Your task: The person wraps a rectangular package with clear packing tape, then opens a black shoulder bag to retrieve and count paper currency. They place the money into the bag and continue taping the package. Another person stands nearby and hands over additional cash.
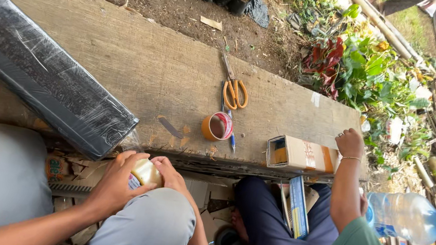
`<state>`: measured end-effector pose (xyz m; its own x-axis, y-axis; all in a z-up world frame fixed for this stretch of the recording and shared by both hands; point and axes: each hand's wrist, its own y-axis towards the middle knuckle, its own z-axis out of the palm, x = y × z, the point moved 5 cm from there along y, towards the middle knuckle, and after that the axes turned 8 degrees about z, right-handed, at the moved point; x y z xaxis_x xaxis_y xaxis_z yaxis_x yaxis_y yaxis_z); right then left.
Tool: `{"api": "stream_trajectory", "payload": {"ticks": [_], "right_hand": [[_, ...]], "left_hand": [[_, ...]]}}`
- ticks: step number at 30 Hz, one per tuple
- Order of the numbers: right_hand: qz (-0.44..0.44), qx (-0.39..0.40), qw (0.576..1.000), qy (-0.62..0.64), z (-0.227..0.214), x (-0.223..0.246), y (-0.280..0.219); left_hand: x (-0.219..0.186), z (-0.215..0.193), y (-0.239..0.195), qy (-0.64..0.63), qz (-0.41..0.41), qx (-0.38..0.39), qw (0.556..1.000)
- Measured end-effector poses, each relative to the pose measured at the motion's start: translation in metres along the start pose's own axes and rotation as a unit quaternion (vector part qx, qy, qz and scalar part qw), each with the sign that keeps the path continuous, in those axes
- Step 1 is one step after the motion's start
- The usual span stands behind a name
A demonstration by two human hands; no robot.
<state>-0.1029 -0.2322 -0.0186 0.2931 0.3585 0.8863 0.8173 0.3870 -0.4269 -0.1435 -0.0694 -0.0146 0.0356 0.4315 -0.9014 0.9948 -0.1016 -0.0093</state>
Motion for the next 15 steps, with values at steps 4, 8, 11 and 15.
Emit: {"api": "stream_trajectory", "payload": {"ticks": [4, 8, 11, 15], "right_hand": [[0.080, -0.172, 0.970, -0.150, -0.022, 0.038, 0.013], [-0.212, -0.204, 0.901, -0.319, -0.021, 0.094, 0.039], [-0.319, -0.225, 0.809, -0.439, -0.003, 0.105, 0.049], [-0.289, -0.223, 0.828, -0.426, 0.008, 0.091, 0.051]], "left_hand": [[0.006, 0.004, 0.000, -0.047, 0.069, -0.046, 0.995], [0.004, 0.000, -0.004, -0.084, 0.100, -0.057, 0.990], [-0.003, -0.006, -0.006, -0.106, 0.105, -0.070, 0.986], [-0.003, -0.014, -0.004, -0.145, 0.068, -0.068, 0.985]]}}
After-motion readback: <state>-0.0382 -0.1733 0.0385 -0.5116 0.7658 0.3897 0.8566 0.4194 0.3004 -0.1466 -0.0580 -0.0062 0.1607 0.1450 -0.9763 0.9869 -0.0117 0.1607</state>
